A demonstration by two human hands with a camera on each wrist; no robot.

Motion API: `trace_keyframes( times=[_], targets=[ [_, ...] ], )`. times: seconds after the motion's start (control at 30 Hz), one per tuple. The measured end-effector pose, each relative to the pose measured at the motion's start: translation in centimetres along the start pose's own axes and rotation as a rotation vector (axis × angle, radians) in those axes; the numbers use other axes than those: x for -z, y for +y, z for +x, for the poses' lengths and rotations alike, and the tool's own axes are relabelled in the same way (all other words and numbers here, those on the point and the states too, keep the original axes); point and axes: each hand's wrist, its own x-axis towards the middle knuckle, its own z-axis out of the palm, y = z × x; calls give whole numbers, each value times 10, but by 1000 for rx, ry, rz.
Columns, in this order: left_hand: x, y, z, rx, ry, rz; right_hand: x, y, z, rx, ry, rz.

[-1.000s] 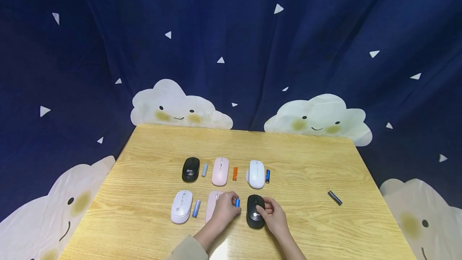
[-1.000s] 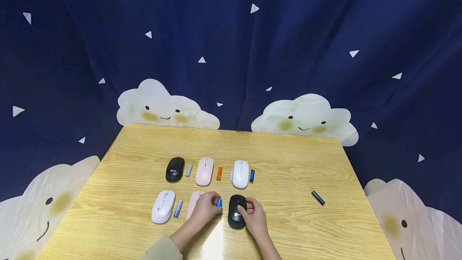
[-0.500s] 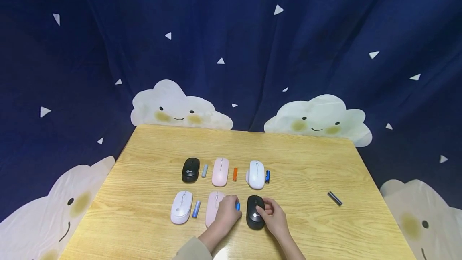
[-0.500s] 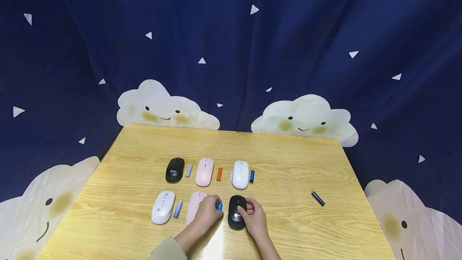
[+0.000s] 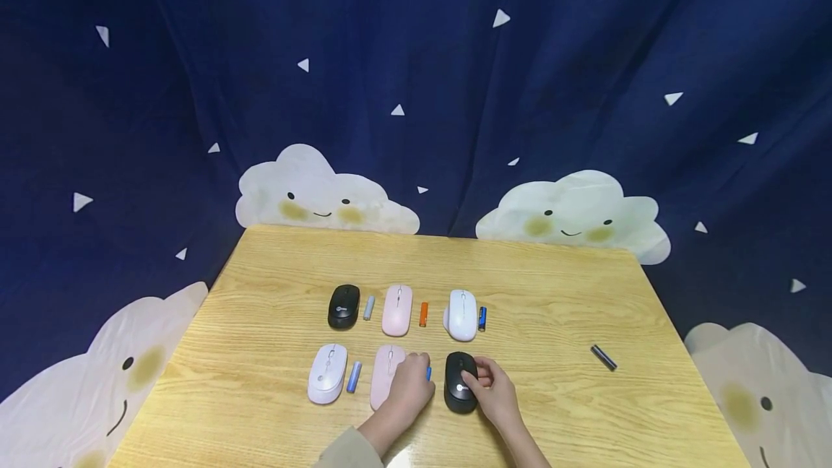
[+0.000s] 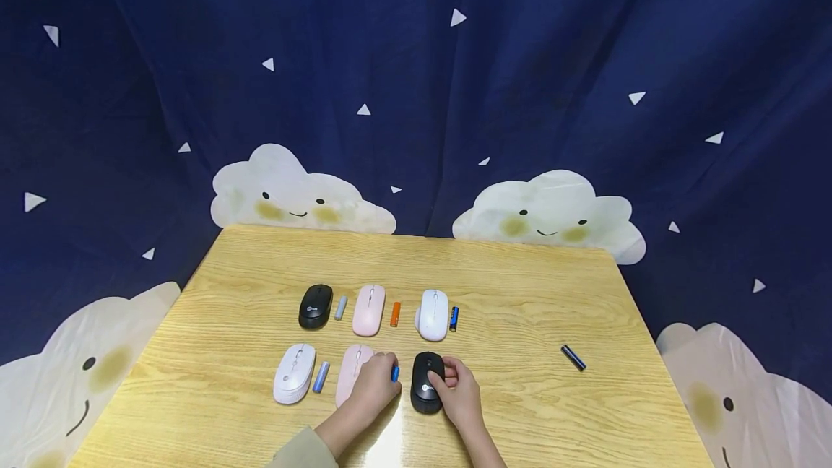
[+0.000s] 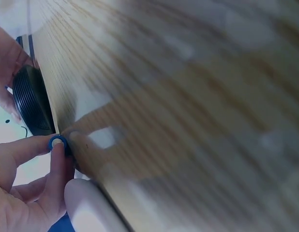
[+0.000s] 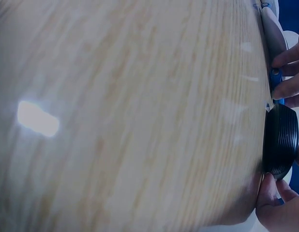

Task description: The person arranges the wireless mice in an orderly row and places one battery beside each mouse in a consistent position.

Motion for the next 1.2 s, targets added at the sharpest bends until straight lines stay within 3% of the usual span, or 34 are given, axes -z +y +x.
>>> trace_keyframes(
  times=[0.27, 0.47, 0.6, 0.77, 0.93, 1.07, 1.2],
  targets=[
    [6, 0, -1, -25, 37, 3, -1, 1, 0, 11, 3, -2],
    [17, -9, 2, -130, 208, -24, 0, 0, 0, 2, 1, -7],
    [23, -22, 2, -83, 279, 9, -1, 0, 0, -7, 0, -8],
    [33, -36, -1, 35, 251, -42, -1, -1, 0, -8, 3, -13],
    [42, -44, -5, 138, 163, -124, -1, -1, 0, -11, 5, -21],
    [45, -47, -6, 173, 98, -145, -1, -1, 0, -6, 5, -25],
    [44, -49, -7, 204, 73, -149, 0, -1, 0, 3, 0, -28]
  ],
)
